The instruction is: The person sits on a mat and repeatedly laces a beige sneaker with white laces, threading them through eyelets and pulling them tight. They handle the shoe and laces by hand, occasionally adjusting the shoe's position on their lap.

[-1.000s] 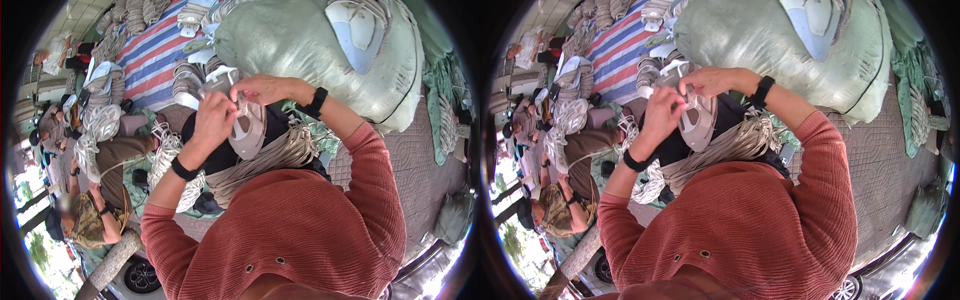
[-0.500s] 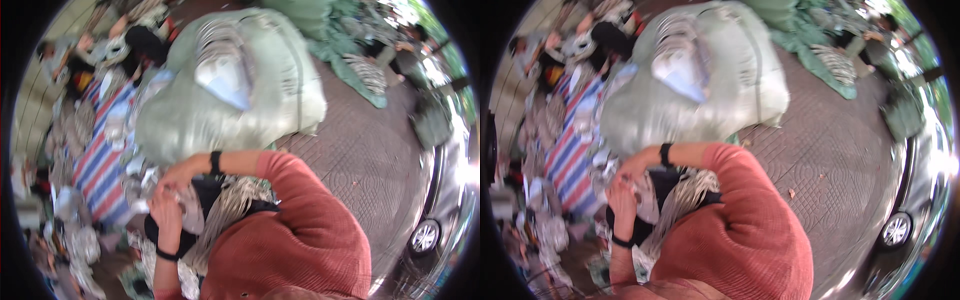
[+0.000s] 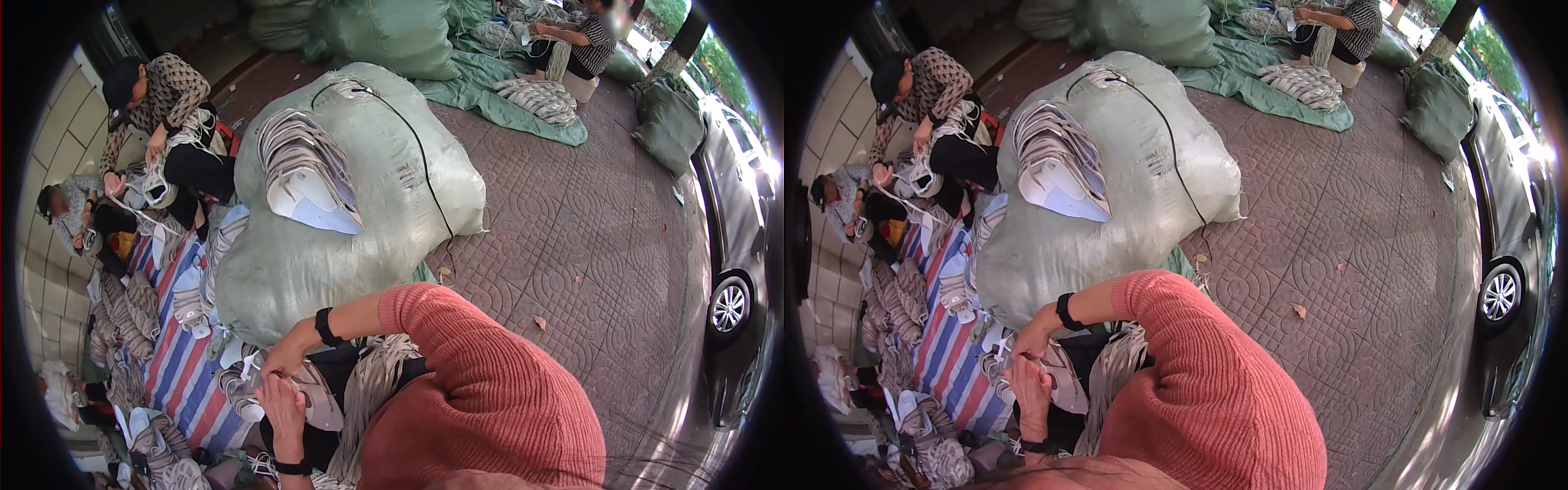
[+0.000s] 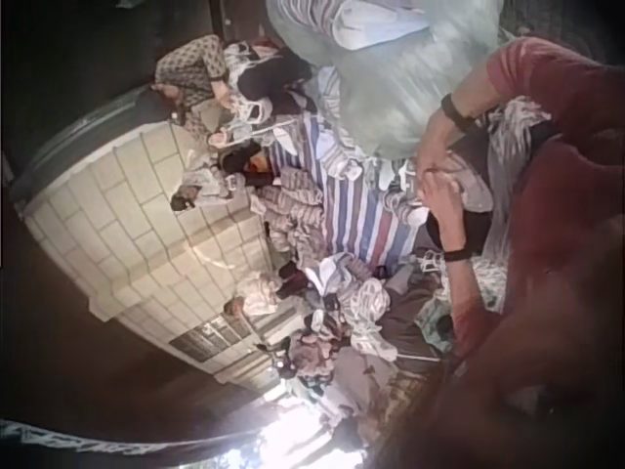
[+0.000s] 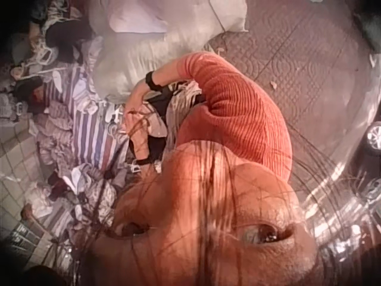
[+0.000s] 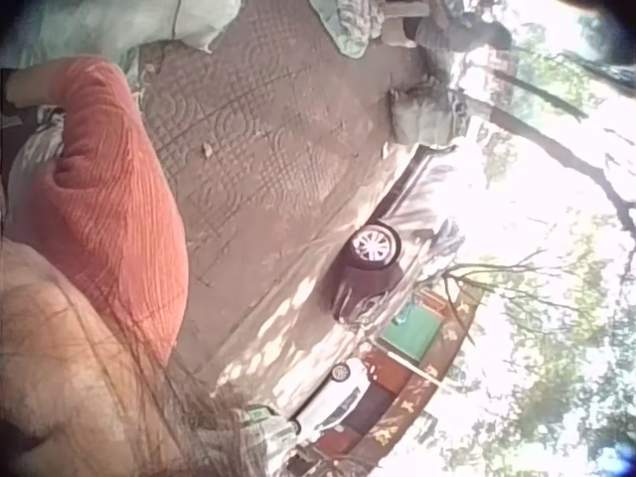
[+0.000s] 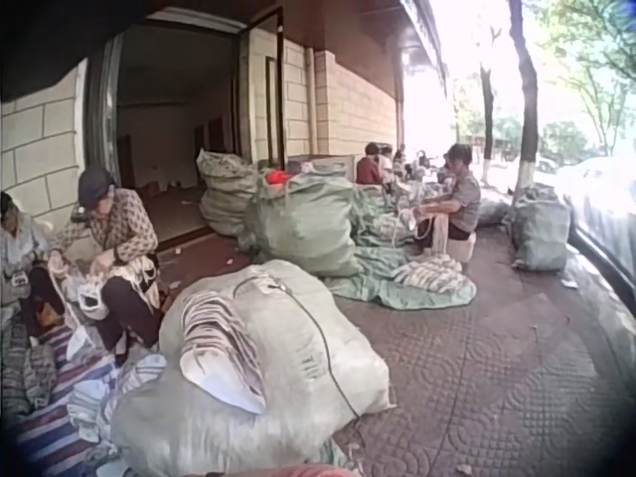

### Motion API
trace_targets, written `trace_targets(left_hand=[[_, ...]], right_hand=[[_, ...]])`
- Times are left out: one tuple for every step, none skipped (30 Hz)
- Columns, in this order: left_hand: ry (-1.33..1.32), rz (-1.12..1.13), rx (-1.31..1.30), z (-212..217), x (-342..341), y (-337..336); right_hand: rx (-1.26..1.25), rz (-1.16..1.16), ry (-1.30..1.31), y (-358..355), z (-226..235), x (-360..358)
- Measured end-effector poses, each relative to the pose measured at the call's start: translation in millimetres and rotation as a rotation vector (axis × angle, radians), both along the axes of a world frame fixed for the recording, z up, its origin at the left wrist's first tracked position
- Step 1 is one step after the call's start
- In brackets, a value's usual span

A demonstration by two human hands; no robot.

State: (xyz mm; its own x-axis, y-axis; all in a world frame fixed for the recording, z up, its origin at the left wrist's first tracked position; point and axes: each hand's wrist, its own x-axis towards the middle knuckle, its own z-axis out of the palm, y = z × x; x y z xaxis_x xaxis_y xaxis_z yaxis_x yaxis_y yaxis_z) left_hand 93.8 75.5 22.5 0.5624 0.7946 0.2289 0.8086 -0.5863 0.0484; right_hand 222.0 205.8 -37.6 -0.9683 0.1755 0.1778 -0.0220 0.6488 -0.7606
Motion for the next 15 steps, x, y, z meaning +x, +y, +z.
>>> trace_targets(left_hand=[[-0.030,-0.005,-0.021,-1.0,-5.9,-1.5],[-0.065,-0.006,-0.044,-2.3,-12.1,-5.4],[-0.100,-0.008,-0.067,-4.2,-16.9,-7.3],[-0.155,-0.002,-0.050,-6.9,-20.1,-9.9],[-0.153,0.037,-0.032,-7.9,-18.5,-10.9],[-0.151,0.076,-0.015,-9.7,-16.6,-10.6],[-0.149,0.115,0.002,-10.5,-14.7,-10.5],[-0.117,0.162,-0.032,-7.8,-8.7,-10.3],[-0.085,0.208,-0.066,-3.2,-0.8,-8.9],[-0.052,0.253,-0.100,-0.8,3.8,-7.2],[-0.013,0.253,-0.076,-1.2,3.9,-6.5],[0.027,0.253,-0.052,-2.5,3.7,-5.3],[0.067,0.252,-0.027,-3.2,3.8,-4.5],[0.080,0.261,-0.050,-3.0,4.7,-3.7],[0.094,0.270,-0.073,-2.6,5.9,-3.1]], right_hand=[[-0.004,0.003,0.014,1.3,-1.1,-1.2],[-0.018,0.014,-0.006,0.8,1.6,-0.3],[-0.031,0.025,-0.026,0.1,4.0,0.8],[-0.044,0.035,-0.045,1.0,6.7,1.8],[-0.054,0.033,-0.058,1.4,6.6,1.2],[-0.064,0.030,-0.071,2.2,6.3,0.7],[-0.074,0.028,-0.084,3.1,6.0,0.2],[-0.065,0.023,-0.077,4.1,2.5,-0.4],[-0.055,0.017,-0.071,5.3,-0.9,-1.4],[-0.045,0.011,-0.064,6.4,-4.1,-2.8],[-0.031,0.006,-0.072,6.0,-3.8,-4.7],[-0.018,0.000,-0.081,5.8,-3.6,-6.4],[-0.004,-0.007,-0.089,5.4,-3.6,-7.3],[-0.016,-0.005,-0.060,5.1,-5.5,-7.2],[-0.028,-0.004,-0.031,4.7,-7.6,-6.1]])
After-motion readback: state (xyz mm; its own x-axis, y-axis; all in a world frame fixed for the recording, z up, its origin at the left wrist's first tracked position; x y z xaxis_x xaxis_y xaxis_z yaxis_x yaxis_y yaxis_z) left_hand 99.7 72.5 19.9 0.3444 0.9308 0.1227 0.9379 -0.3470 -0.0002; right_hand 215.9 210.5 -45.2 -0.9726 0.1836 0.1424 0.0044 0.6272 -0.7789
